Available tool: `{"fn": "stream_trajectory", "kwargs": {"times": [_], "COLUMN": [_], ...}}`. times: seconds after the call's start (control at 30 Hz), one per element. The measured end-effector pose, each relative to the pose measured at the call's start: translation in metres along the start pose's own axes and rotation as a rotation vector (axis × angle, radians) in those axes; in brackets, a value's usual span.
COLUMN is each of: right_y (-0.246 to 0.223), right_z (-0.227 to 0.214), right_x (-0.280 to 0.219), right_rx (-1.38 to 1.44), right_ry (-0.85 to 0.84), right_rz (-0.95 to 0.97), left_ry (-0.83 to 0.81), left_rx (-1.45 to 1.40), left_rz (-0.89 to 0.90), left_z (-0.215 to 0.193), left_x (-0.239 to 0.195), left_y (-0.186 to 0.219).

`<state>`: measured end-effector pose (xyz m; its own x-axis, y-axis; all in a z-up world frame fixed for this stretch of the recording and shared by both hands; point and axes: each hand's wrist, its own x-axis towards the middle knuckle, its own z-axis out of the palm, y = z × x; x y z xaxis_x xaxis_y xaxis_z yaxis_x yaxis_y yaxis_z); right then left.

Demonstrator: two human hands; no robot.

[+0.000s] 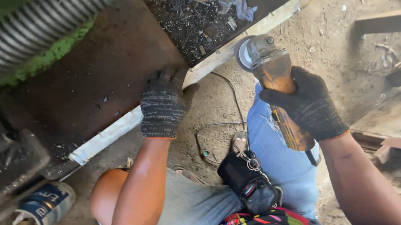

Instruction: Using a handheld angle grinder to smooth and finish the edges of a metal bar in a workshop environment.

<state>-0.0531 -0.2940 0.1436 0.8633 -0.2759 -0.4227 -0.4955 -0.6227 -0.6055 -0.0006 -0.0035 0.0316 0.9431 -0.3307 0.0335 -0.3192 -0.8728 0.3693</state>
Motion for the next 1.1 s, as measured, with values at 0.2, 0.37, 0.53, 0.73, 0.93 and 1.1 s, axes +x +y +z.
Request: {"fn": "stream_trajectory", "kwargs": {"times": [0.2, 0.37, 0.53, 0.73, 0.93, 1.1], "right_y": [-0.040, -0.037, -0.009, -0.058, -0.041, 0.007], "right_z": [0.003, -0.005, -0.012, -0.033, -0.041, -0.029], "right_x": [-0.019, -0.017, -0.002, -0.030, -0.021, 0.007], "right_rx": [-0.003, 0.040, 0.102, -0.244, -0.129, -0.097], "right_ry": [-0.084, -0.074, -0.026, -0.139, -0.109, 0.050], "right_rz": [0.098, 0.131, 0.105, 0.159, 0.148, 0.068], "left_ry": [0.228, 0.325, 0.375, 0.148, 0.102, 0.318], "left_rx": [-0.005, 0.036, 0.161, 0.027, 0.025, -0.006], "left_rz": [0.082, 0.095, 0.095, -0.091, -0.159, 0.122], "left_z": [0.025, 0.035, 0.027, 0.018, 0.013, 0.018], "left_x": [-0.003, 0.000, 0.000, 0.005, 0.005, 0.006], "left_y": [-0.008, -0.010, -0.004, 0.007, 0.011, 0.005]}}
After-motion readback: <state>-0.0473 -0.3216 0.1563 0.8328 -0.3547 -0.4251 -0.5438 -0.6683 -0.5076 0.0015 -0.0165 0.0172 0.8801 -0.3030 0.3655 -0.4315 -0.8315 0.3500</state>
